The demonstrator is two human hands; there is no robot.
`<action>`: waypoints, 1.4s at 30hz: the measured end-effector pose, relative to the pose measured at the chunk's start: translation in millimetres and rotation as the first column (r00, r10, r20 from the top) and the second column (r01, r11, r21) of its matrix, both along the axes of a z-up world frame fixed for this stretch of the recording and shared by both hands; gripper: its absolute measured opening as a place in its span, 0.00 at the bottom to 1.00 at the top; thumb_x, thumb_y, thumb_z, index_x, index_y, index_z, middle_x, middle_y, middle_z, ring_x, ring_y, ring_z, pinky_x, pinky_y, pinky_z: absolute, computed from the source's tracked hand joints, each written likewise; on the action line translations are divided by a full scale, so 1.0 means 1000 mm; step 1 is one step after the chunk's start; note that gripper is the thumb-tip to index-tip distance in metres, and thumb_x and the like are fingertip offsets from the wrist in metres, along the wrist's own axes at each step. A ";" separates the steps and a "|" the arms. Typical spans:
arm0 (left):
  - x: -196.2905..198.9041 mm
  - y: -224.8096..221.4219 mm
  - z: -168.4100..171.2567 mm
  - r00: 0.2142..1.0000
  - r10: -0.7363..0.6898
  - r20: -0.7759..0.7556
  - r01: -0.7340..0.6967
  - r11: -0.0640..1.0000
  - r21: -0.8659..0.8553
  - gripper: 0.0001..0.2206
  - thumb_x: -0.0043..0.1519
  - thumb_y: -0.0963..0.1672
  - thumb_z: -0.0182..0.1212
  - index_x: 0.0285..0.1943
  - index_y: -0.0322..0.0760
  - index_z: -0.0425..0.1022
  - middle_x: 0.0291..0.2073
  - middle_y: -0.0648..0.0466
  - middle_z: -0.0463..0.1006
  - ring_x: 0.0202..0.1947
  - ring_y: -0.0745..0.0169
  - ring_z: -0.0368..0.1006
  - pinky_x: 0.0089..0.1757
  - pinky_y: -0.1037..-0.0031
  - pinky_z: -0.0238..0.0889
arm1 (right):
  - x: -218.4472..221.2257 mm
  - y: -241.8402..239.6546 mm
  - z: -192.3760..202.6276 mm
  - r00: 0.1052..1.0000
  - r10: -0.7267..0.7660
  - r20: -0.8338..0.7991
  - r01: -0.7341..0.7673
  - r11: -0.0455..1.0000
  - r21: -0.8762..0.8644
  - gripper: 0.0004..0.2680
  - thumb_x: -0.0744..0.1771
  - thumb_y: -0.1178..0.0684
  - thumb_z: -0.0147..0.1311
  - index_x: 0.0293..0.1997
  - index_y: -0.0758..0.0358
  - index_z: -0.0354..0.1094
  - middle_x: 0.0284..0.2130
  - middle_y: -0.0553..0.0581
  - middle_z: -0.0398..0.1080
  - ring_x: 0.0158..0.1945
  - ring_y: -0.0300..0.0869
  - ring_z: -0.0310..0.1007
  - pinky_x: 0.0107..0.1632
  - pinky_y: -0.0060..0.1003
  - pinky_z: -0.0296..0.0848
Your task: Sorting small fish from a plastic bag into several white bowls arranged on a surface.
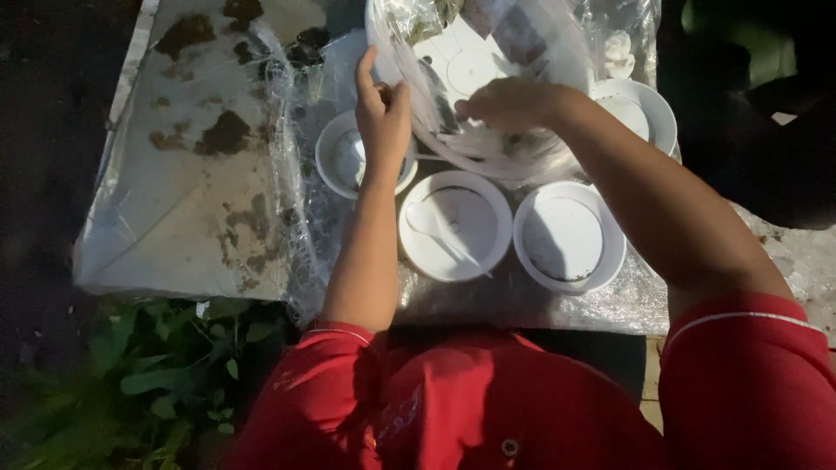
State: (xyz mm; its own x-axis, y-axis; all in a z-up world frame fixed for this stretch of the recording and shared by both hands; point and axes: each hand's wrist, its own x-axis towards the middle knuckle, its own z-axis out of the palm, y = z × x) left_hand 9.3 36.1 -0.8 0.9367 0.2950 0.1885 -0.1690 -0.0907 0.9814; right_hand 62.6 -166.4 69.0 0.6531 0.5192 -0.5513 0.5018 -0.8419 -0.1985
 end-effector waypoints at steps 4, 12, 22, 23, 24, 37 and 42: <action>-0.009 -0.002 0.015 0.999 0.054 -0.004 -0.054 0.998 0.012 0.21 0.71 0.48 0.51 0.73 0.44 0.59 0.21 0.60 0.60 0.23 0.67 0.55 0.30 0.70 0.50 | -0.004 0.002 0.016 0.957 -0.289 -0.014 0.285 0.933 0.221 0.18 0.73 0.38 0.36 0.63 0.52 0.69 0.58 0.54 0.72 0.55 0.50 0.74 0.56 0.49 0.70; -0.005 0.000 0.010 0.992 0.128 0.013 -0.128 0.992 0.019 0.21 0.70 0.50 0.49 0.71 0.44 0.63 0.20 0.60 0.64 0.23 0.66 0.57 0.30 0.68 0.52 | 0.001 0.019 0.013 0.907 -0.402 -0.129 0.419 0.891 0.172 0.19 0.72 0.51 0.37 0.76 0.54 0.52 0.60 0.61 0.68 0.33 0.43 0.70 0.36 0.40 0.70; -0.009 0.000 0.021 0.978 0.173 -0.116 -0.166 0.984 0.068 0.22 0.67 0.54 0.46 0.68 0.49 0.66 0.21 0.60 0.66 0.23 0.64 0.61 0.30 0.68 0.55 | 0.021 0.053 -0.021 0.916 -0.357 -0.183 0.396 0.874 0.281 0.20 0.64 0.66 0.32 0.62 0.60 0.62 0.53 0.61 0.69 0.51 0.50 0.67 0.49 0.47 0.65; -0.008 0.001 0.020 0.978 0.174 -0.115 -0.167 0.984 0.069 0.22 0.67 0.54 0.46 0.68 0.49 0.66 0.21 0.60 0.66 0.23 0.64 0.61 0.30 0.68 0.55 | 0.031 0.056 -0.038 0.917 -0.355 -0.182 0.395 0.874 0.282 0.20 0.64 0.66 0.32 0.62 0.60 0.62 0.53 0.61 0.69 0.51 0.50 0.67 0.49 0.47 0.65; -0.008 0.001 0.020 0.980 0.164 -0.110 -0.157 0.985 0.073 0.20 0.68 0.53 0.47 0.67 0.48 0.66 0.20 0.60 0.66 0.22 0.64 0.60 0.30 0.68 0.54 | 0.040 0.060 -0.056 0.948 -0.306 -0.090 0.318 0.899 0.302 0.19 0.66 0.63 0.34 0.64 0.62 0.61 0.55 0.64 0.69 0.53 0.54 0.68 0.50 0.51 0.67; 0.008 0.003 -0.002 0.975 0.174 -0.139 -0.163 0.983 0.086 0.25 0.65 0.55 0.46 0.67 0.44 0.70 0.57 0.47 0.79 0.52 0.53 0.77 0.46 0.61 0.70 | 0.064 0.061 -0.083 0.868 -0.496 -0.042 0.484 0.823 0.298 0.15 0.63 0.67 0.41 0.55 0.71 0.65 0.29 0.61 0.70 0.30 0.48 0.70 0.23 0.40 0.64; 0.003 0.001 0.007 0.973 0.185 -0.138 -0.175 0.981 0.085 0.25 0.65 0.55 0.47 0.67 0.43 0.71 0.63 0.49 0.77 0.58 0.53 0.77 0.50 0.63 0.70 | 0.033 0.066 -0.039 0.943 -0.324 -0.077 0.331 0.885 0.326 0.24 0.68 0.63 0.33 0.75 0.51 0.51 0.63 0.63 0.65 0.54 0.54 0.71 0.47 0.47 0.72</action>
